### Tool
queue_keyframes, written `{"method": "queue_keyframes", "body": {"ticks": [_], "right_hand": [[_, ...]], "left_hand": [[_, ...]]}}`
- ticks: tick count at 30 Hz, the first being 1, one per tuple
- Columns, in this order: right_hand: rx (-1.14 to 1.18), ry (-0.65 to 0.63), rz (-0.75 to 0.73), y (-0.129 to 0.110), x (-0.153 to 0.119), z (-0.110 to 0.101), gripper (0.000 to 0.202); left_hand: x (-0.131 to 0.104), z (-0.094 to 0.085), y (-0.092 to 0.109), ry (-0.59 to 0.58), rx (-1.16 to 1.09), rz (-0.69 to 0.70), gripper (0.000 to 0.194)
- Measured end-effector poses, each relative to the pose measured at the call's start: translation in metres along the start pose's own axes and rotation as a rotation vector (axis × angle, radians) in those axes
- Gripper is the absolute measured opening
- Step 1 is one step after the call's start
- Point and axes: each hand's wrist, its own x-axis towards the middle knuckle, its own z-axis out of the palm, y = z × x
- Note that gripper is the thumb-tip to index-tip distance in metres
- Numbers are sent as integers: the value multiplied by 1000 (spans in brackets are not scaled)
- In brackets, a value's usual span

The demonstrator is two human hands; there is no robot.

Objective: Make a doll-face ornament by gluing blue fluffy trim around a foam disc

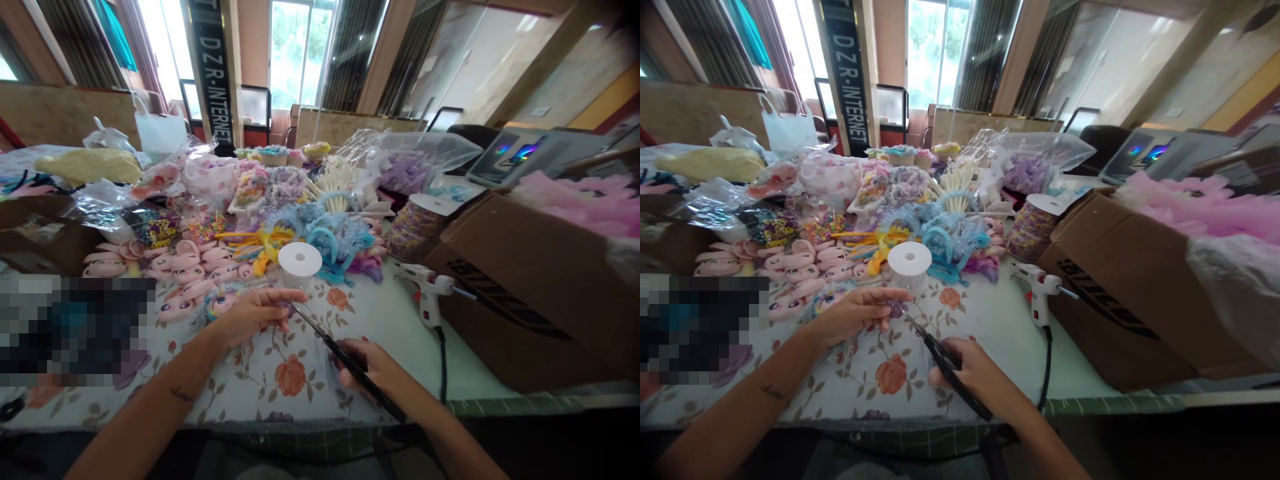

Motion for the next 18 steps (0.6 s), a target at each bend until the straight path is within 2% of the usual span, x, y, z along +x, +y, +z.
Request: {"method": "queue_keyframes", "body": {"ticks": [10,18], "right_hand": [[10,12,7,1,0,0,51],[13,-18,12,-1,2,0,50]], "left_hand": [[0,-2,-3,-1,-9,1,45],[0,-2,-3,-11,-5,-3,44]]}}
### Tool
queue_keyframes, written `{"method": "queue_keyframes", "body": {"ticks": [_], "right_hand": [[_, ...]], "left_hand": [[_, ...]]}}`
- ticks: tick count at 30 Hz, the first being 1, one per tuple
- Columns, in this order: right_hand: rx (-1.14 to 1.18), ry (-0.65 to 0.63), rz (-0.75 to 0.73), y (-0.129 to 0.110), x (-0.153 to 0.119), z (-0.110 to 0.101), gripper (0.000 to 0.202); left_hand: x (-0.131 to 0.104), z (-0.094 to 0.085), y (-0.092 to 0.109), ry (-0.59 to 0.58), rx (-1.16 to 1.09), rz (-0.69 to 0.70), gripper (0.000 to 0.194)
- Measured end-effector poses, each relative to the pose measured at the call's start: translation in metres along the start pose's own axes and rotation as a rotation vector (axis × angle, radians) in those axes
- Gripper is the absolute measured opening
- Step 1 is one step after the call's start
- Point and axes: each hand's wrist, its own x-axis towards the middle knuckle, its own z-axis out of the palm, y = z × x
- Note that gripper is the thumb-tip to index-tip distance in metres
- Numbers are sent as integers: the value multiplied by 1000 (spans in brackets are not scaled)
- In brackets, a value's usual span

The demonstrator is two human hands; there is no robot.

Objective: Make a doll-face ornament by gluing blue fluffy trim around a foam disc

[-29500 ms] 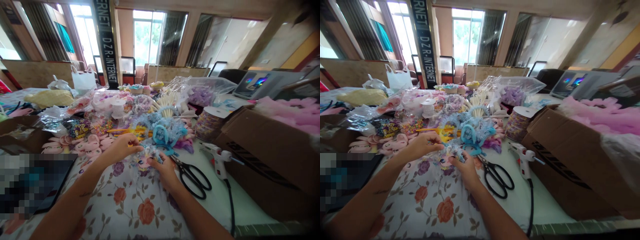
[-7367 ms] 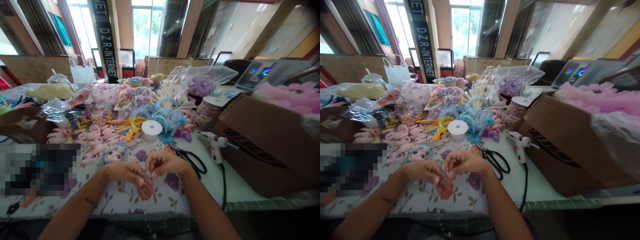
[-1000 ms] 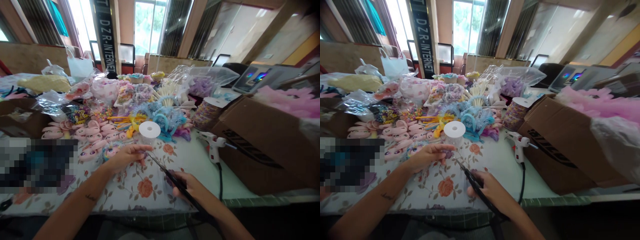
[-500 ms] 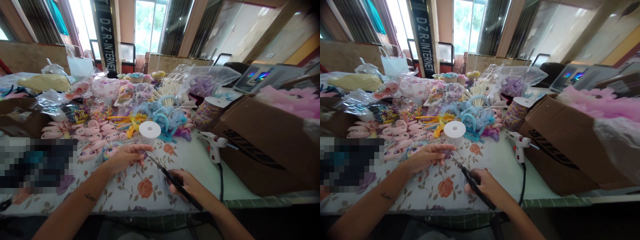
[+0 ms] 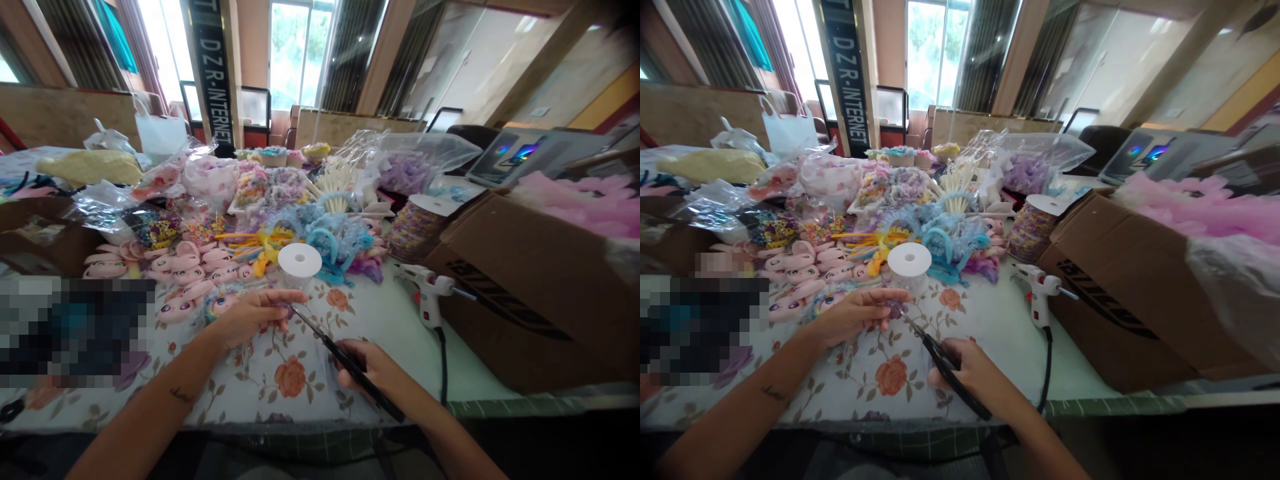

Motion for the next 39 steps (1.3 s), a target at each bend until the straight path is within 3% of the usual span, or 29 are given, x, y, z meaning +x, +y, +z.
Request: {"method": "queue_keyframes", "body": {"ticks": [13,20,24,26,30,33,36,39], "right_hand": [[-11,23,28,-1,1,1,43],[-91,113,42,-4,6,6,41],[-145,153,74,-8,0,-1,35],[-263,231,115,-8,-5,-10,31],[-719,502,323,0,-14,-31,30],[-907,564,398,6,-15,-40,26],[-1011,640,267,2,-9,-43,20],[-1004,697,-37,-16,6,-41,33]], "left_hand": [[0,1,0,-1,-15,-4,45],[0,3,1,-6,-47,-8,46],[1,2,0,-2,-79,-1,50],[0,1,0,27,-83,15,51],[-1,1,3,53,-102,17,51],[-2,3,5,45,-93,14,49],[-1,3,4,40,-78,22,46],[1,3,1,33,-78,26,44]]}}
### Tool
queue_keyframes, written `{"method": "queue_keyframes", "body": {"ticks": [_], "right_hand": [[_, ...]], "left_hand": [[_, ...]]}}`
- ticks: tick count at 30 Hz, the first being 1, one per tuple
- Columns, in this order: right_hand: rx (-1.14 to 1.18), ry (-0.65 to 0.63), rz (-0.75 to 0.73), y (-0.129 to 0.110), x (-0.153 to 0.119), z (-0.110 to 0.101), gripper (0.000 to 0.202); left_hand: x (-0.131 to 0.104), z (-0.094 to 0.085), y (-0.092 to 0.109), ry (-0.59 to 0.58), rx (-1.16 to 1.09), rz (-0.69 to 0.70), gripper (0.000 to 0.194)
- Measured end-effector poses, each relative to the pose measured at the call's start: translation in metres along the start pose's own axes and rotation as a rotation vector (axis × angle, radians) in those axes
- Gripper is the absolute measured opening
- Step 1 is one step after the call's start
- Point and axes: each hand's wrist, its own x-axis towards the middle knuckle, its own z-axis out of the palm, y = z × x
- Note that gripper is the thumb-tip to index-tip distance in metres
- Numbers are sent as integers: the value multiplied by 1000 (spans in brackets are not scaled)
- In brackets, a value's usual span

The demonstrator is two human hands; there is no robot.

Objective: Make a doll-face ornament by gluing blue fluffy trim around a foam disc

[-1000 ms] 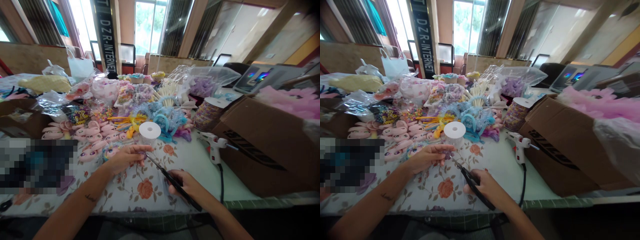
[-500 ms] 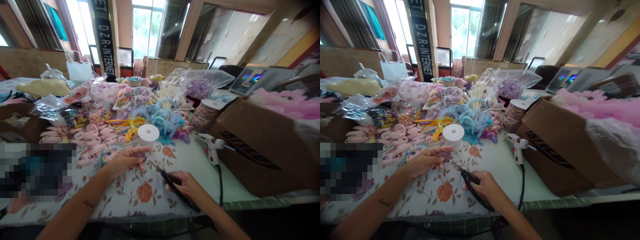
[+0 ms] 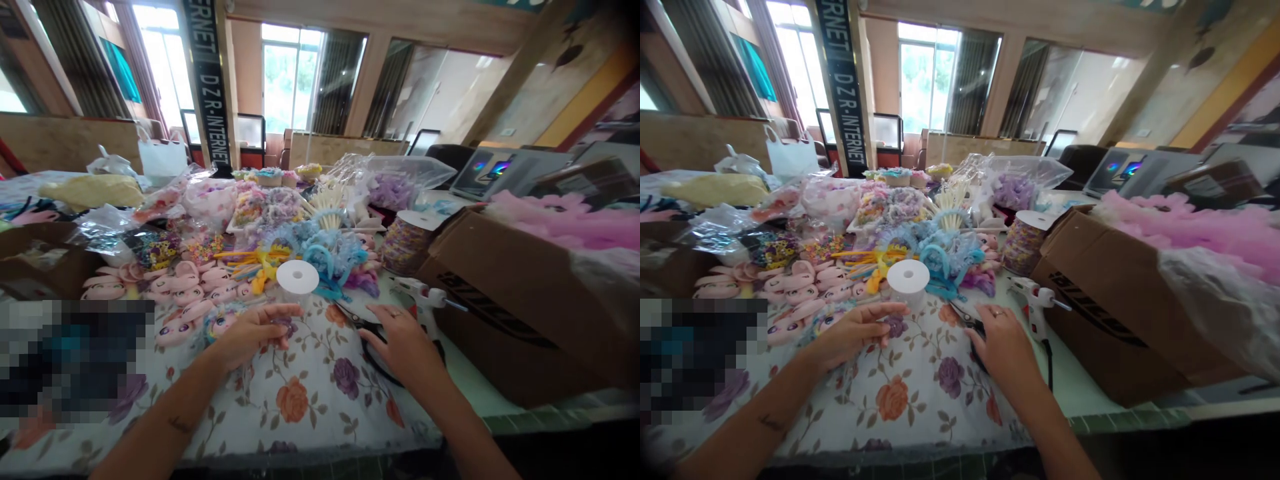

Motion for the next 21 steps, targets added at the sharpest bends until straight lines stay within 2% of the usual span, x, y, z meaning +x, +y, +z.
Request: {"method": "queue_keyframes", "body": {"ticks": [4,9,12,15,18,21], "right_hand": [[236,65,-219,-34,37,7,50],[398,48,-233,-63,74,32,50],[434,32,-229,-68,80,40,51],[464,50,-235,-69,81,42,43],[516,86,-208,-68,80,39,34],[598,44,-188,-65,77,28,28]], "left_hand": [[1,2,0,-18,-61,16,43],[0,6,5,4,-138,47,39],[0,6,6,2,-171,52,38],[1,5,5,4,-198,74,39],[1,5,4,13,-230,110,40],[1,5,4,17,-257,114,40]]}}
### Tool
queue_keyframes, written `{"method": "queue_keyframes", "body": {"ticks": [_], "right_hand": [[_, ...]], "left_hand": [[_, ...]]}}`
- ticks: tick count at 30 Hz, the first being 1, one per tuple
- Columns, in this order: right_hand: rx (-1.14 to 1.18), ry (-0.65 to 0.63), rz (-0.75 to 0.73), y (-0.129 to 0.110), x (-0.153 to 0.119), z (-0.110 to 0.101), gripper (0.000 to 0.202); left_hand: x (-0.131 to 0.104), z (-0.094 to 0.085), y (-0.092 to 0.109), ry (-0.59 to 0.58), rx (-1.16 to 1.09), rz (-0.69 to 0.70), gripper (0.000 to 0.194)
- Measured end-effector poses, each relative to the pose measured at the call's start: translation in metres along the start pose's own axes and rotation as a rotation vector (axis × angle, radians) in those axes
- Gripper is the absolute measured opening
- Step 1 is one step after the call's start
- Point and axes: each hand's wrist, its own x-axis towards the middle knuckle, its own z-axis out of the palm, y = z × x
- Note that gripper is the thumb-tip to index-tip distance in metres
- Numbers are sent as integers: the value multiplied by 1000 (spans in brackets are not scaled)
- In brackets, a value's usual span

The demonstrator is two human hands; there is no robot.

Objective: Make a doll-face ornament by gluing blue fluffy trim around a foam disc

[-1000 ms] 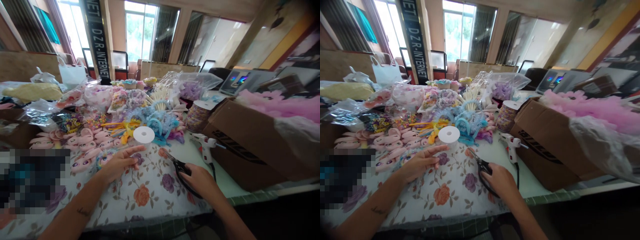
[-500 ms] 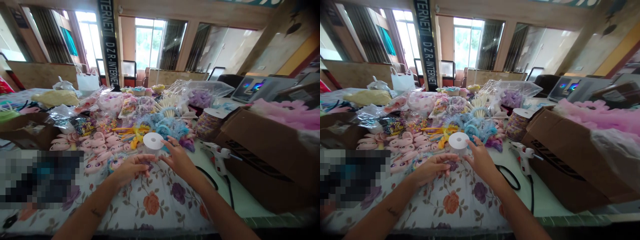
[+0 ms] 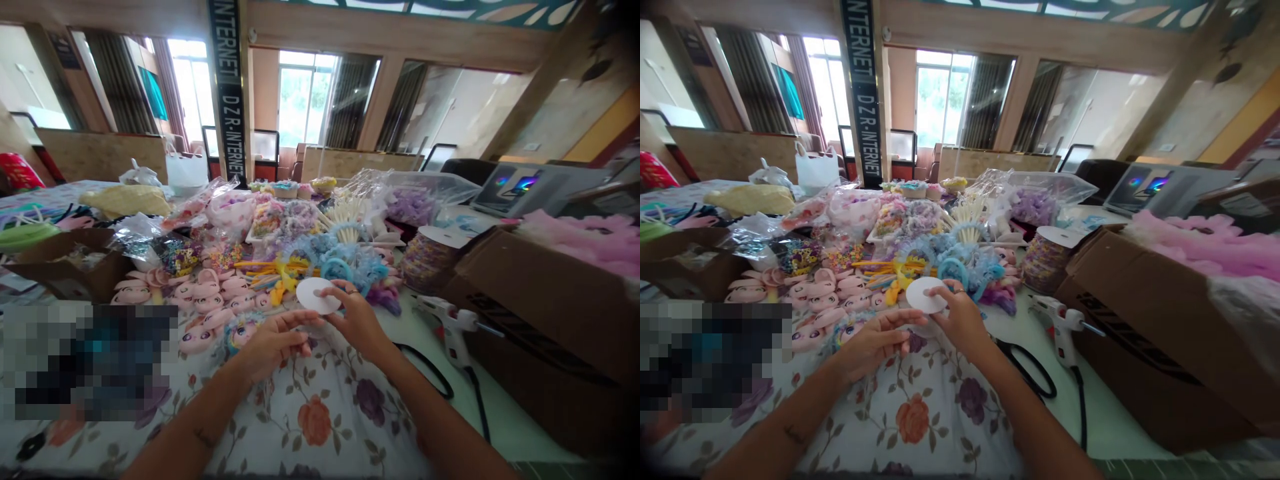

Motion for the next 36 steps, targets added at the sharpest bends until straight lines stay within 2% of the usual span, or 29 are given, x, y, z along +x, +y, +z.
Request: {"method": "queue_keyframes", "body": {"ticks": [5,8,10,13,16,18,21,24,28,32,36], "right_hand": [[176,-149,26,-14,2,-47,25],[198,-123,-3,-25,21,-74,27],[204,-46,-41,-34,49,-79,30],[215,85,-113,-51,110,-61,29],[155,180,-156,-67,177,-21,24],[17,203,-147,-74,214,6,24],[-30,198,-152,-79,251,42,24],[-52,165,-172,-76,271,71,25],[-72,117,-156,-66,279,98,24],[-69,90,-134,-58,275,106,33],[-45,37,-133,-53,270,103,54]], "left_hand": [[-2,0,5,-47,-102,46,40],[-2,0,6,-56,-152,80,36],[-1,0,3,-52,-163,69,33],[3,0,-5,-66,-159,23,32],[6,1,-12,-88,-161,-19,34],[8,1,-14,-99,-173,-28,35],[11,2,-16,-98,-210,-23,36],[13,2,-17,-77,-239,-40,37],[16,0,-17,-25,-270,-14,32],[15,0,-14,-18,-280,-8,32],[13,1,-11,-25,-264,-10,33]]}}
